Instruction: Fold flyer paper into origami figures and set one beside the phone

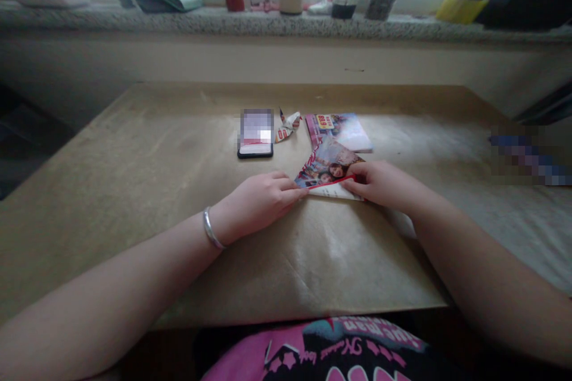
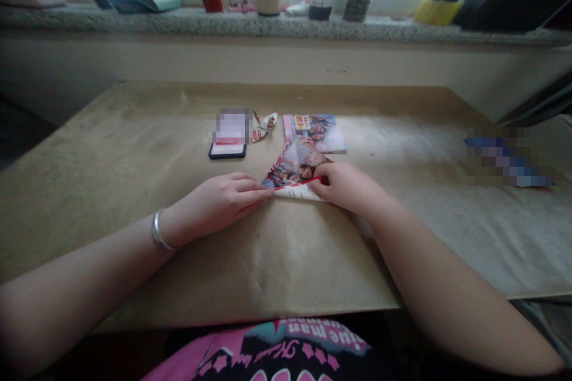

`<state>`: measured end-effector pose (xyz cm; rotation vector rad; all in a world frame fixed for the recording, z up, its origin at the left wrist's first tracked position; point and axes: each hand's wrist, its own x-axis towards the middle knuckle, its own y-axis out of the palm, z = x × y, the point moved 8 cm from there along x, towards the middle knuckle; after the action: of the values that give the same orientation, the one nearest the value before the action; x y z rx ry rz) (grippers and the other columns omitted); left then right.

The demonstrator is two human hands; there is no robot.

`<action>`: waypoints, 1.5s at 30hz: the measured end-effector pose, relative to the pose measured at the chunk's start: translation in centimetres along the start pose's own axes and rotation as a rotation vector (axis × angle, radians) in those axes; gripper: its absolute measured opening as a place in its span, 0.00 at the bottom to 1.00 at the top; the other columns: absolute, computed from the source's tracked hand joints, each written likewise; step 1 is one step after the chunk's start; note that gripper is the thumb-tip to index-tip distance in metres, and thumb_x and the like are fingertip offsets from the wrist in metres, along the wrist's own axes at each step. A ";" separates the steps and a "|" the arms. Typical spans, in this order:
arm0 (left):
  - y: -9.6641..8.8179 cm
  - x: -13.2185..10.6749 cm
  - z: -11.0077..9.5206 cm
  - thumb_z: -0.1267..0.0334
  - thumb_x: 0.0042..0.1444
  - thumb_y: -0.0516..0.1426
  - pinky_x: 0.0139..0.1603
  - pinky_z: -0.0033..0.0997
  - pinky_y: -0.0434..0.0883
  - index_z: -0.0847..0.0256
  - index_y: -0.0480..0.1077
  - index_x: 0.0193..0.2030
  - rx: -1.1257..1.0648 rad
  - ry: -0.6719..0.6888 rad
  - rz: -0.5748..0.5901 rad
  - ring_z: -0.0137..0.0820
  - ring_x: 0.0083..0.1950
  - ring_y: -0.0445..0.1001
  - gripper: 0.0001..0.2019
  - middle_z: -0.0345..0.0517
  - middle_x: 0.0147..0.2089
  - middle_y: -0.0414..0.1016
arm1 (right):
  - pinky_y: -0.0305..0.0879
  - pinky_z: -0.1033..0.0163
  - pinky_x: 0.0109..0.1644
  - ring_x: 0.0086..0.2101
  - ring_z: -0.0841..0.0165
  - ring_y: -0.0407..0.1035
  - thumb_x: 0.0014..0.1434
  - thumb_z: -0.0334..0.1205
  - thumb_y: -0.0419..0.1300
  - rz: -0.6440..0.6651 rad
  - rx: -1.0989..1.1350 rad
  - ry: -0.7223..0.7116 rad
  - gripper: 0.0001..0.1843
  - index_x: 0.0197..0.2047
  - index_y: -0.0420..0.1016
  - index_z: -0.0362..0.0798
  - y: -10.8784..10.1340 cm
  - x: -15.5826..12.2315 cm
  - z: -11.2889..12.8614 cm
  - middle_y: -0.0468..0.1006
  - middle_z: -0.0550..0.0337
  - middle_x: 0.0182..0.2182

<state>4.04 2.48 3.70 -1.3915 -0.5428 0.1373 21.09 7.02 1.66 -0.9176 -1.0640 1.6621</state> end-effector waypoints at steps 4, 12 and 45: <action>0.2 0.1 0.1 0.66 0.65 0.50 0.43 0.32 0.75 0.61 0.73 0.52 -0.090 -0.055 -0.037 0.32 0.42 0.73 0.14 0.48 0.42 0.78 | 0.54 0.63 0.26 0.24 0.68 0.66 0.56 0.46 0.57 -0.033 -0.144 0.020 0.12 0.27 0.72 0.49 -0.3 -0.2 0.1 0.77 0.58 0.24; 0.4 0.2 -0.8 0.66 0.65 0.50 0.48 0.36 0.75 0.63 0.70 0.56 -0.104 0.020 -0.002 0.34 0.46 0.72 0.16 0.51 0.48 0.77 | 0.60 0.56 0.50 0.45 0.59 0.70 0.62 0.44 0.55 -0.226 -0.233 -0.442 0.12 0.42 0.77 0.49 -1.0 -1.5 4.7 0.80 0.53 0.41; 0.9 0.5 -0.7 0.60 0.65 0.48 0.47 0.39 0.72 0.61 0.72 0.52 -0.036 -0.150 0.097 0.37 0.44 0.71 0.16 0.48 0.44 0.74 | 0.59 0.59 0.43 0.37 0.62 0.70 0.59 0.41 0.61 -0.188 -0.150 -0.286 0.08 0.32 0.74 0.46 1.1 1.4 3.6 0.80 0.55 0.33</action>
<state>4.93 2.25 2.88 -1.4505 -0.6049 0.3138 17.03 7.29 1.73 -0.6610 -1.4391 1.6021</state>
